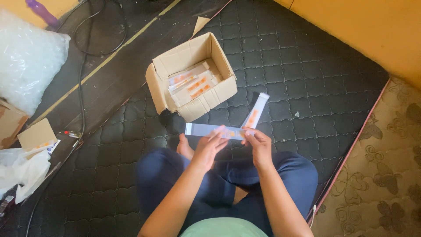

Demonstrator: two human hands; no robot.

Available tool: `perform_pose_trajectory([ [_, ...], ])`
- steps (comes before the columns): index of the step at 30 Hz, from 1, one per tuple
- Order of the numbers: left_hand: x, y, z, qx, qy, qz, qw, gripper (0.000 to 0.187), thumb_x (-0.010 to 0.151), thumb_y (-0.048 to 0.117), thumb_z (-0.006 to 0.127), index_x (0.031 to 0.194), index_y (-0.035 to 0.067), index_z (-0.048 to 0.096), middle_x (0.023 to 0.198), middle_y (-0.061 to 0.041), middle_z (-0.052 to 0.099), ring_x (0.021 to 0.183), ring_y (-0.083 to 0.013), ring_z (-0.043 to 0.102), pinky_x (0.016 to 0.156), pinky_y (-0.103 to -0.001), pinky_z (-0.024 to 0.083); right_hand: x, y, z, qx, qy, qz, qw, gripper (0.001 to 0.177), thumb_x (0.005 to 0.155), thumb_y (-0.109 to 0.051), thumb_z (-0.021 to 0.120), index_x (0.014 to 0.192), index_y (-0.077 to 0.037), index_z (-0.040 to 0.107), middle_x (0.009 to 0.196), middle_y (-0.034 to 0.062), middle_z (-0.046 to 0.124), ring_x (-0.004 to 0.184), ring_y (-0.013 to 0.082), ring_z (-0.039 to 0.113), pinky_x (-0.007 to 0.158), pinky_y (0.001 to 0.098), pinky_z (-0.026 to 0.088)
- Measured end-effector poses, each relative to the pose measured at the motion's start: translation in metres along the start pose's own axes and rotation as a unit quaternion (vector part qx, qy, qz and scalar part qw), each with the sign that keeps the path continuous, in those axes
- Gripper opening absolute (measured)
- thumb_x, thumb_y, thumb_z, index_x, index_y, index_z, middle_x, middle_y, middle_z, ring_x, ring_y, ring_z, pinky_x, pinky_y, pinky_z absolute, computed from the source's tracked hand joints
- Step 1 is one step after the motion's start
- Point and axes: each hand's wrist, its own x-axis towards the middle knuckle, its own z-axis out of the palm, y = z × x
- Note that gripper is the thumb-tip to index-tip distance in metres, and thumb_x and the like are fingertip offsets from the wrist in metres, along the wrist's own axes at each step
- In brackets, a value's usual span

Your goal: The person sorts through several packaged items in a cardboard box, holding them up by hand and then placing them back into the box.

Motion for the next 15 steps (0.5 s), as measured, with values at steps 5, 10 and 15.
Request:
perform_pose_trajectory([
  [5, 0.003, -0.015, 0.0, 0.014, -0.007, -0.005, 1.0, 0.039, 0.092, 0.028, 0.075, 0.12, 0.001, 0.07, 0.115, -0.012, 0.07, 0.107, -0.0268, 0.07, 0.109, -0.053, 0.046, -0.008, -0.001, 0.005, 0.002, -0.003, -0.007, 1.0, 0.019, 0.093, 0.001, 0.068, 0.11, 0.002, 0.077, 0.072, 0.0151, 0.072, 0.059, 0.0178, 0.068, 0.059, 0.0271, 0.054],
  [10, 0.007, -0.022, -0.014, 0.026, -0.038, -0.002, 0.999, 0.048, 0.096, 0.037, 0.071, 0.126, 0.0, 0.066, 0.119, -0.022, 0.069, 0.115, -0.0362, 0.067, 0.112, -0.056, 0.041, -0.014, -0.004, 0.005, -0.005, -0.008, 0.005, 1.0, 0.02, 0.093, 0.001, 0.069, 0.111, 0.002, 0.076, 0.074, 0.0157, 0.073, 0.059, 0.0175, 0.068, 0.058, 0.0271, 0.052],
  [15, -0.009, -0.006, -0.015, 0.033, -0.024, 0.005, 0.999, 0.052, 0.1, 0.042, 0.061, 0.129, -0.002, 0.064, 0.119, -0.018, 0.07, 0.117, -0.0309, 0.067, 0.114, -0.053, 0.041, -0.024, -0.02, 0.007, -0.012, 0.01, 0.005, 1.0, 0.019, 0.093, 0.001, 0.069, 0.11, 0.001, 0.077, 0.077, 0.0145, 0.074, 0.06, 0.0164, 0.068, 0.059, 0.0262, 0.052],
])
